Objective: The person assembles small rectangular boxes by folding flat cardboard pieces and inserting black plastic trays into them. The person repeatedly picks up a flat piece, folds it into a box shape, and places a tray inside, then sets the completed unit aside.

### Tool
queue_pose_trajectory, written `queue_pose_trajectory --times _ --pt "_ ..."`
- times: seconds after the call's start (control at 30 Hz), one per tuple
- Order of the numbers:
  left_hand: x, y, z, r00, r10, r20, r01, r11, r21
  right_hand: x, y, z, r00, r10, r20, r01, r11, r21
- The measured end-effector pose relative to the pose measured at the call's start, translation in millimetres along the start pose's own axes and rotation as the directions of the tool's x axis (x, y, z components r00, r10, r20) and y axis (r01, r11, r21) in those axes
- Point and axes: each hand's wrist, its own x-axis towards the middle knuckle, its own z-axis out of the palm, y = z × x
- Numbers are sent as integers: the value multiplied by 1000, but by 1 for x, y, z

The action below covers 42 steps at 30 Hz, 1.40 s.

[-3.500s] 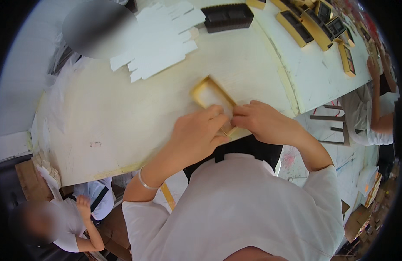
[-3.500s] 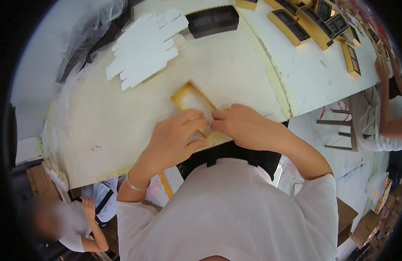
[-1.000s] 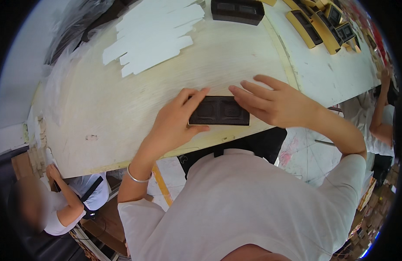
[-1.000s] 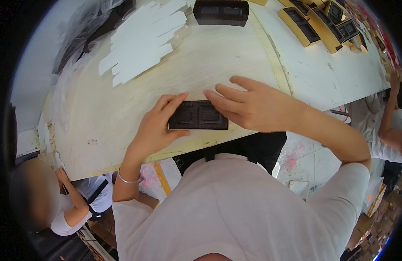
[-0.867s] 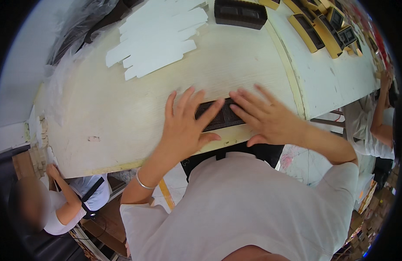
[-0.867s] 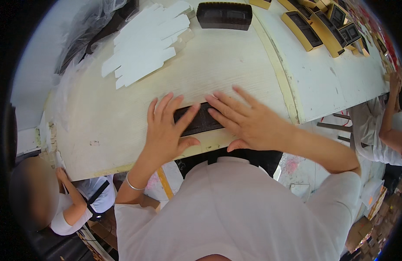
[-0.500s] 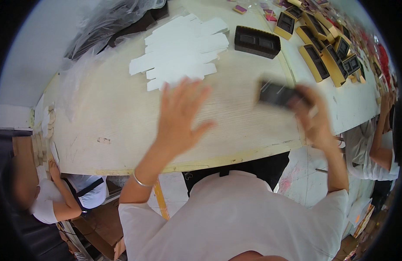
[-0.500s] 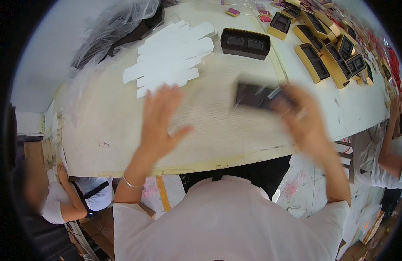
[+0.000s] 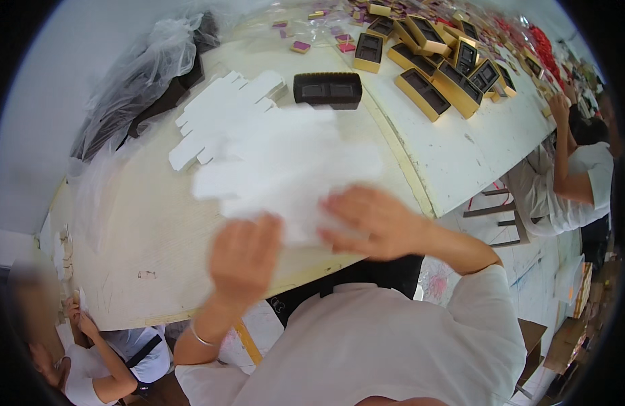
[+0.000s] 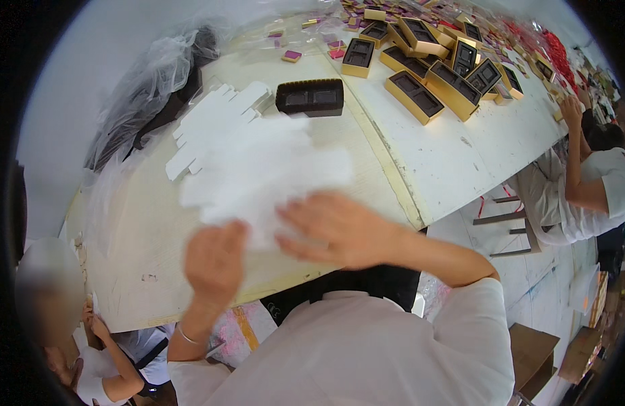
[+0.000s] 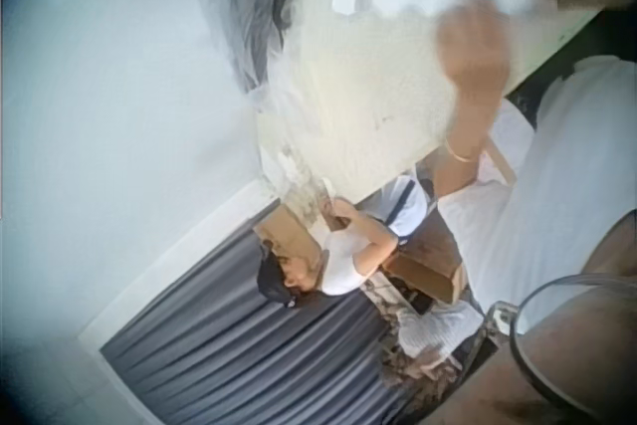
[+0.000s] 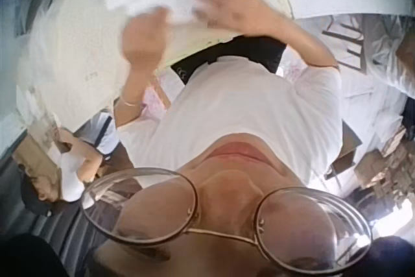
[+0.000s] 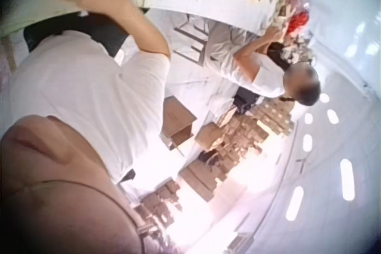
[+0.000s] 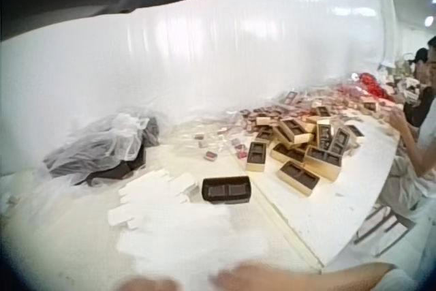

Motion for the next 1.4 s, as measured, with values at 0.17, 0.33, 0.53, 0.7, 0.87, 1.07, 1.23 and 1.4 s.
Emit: queue_pose_trajectory --times 0.17,0.33,0.53,0.7,0.87,1.07,1.23,1.4 --pt "-27 53 6 881 -117 459 357 801 -480 -41 -44 27 956 230 183 -284 883 373" --pt "-30 70 30 849 -370 378 513 751 -416 -42 -46 35 846 472 248 -517 840 165" --pt "-57 85 22 962 -161 220 209 954 -214 -59 -65 28 950 237 205 -244 970 5" --pt "-47 74 20 927 -170 333 311 846 -434 -54 -61 28 963 184 195 -221 957 187" --pt "-21 46 36 877 -137 460 374 795 -477 -17 -42 19 683 415 601 -663 697 273" --pt "-24 58 -6 691 -453 563 715 543 -441 -20 -52 17 528 615 586 -837 258 483" --pt "-33 41 16 754 -407 515 638 638 -430 -32 -64 13 834 301 461 -548 546 634" --pt "-11 19 20 737 -174 653 584 650 -487 -72 -40 4 923 134 360 -204 965 163"
